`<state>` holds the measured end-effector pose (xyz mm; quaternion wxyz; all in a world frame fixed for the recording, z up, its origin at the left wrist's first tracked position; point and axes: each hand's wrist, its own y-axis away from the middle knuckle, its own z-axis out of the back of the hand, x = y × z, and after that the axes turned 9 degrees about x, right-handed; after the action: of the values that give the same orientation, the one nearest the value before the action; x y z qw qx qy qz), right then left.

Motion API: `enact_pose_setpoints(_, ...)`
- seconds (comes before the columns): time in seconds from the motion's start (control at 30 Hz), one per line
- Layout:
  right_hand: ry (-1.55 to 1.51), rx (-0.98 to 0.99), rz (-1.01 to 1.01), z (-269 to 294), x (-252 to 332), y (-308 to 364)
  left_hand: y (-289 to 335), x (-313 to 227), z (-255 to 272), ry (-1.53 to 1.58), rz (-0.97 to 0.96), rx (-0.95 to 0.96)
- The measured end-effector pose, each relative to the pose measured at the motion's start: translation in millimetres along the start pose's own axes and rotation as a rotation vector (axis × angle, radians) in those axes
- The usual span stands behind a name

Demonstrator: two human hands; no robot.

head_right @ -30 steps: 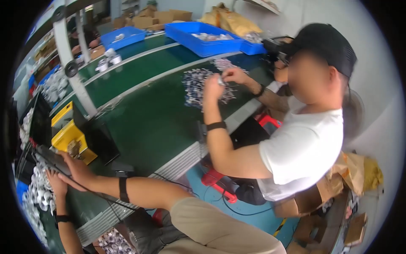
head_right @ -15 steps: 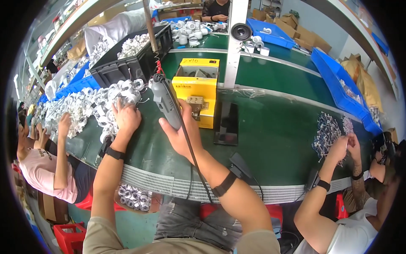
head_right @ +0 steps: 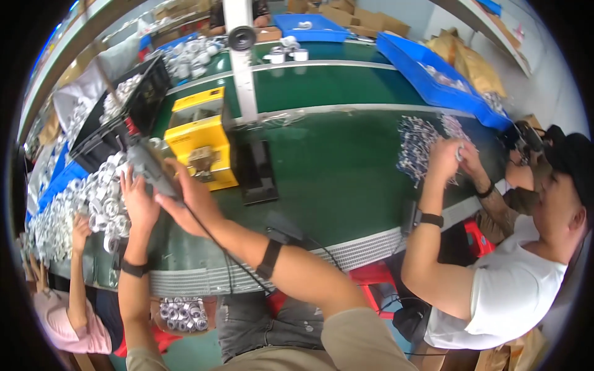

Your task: The person assembles a light fixture by inserting a circuit board and wires into a plastic housing and securing them with a power screwdriver. They then place the completed unit on the workbench and reach for the next set of components.

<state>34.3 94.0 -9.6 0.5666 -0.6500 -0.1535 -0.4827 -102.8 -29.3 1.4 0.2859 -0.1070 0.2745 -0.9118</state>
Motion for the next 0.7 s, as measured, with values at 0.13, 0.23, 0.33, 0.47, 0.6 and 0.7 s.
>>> enact_pose_setpoints(0.13, 0.001, 0.125, -0.044, 9, 7, 2, 11, -29, -6, 0.127, -0.226, -0.048)
enact_pose_setpoints(0.23, -0.036, 0.140, 0.027, 4, 3, 4, 17, -43, -12, 0.310, -0.146, 0.042)
enact_pose_setpoints(0.33, 0.002, 0.101, 0.057, 1, 2, 4, 15, -44, -4, 0.268, -0.169, 0.065)
enact_pose_setpoints(0.47, -0.018, 0.087, 0.024, 3, 5, 4, 20, -44, -13, 0.158, -0.165, 0.090)
enact_pose_setpoints(0.6, 0.028, 0.092, 0.049, 0, 5, 4, 17, -52, -12, 0.218, -0.226, 0.026)
enact_pose_setpoints(0.7, 0.059, 0.118, 0.004, 1, 7, 2, 18, -60, -8, 0.430, -0.286, -0.039)
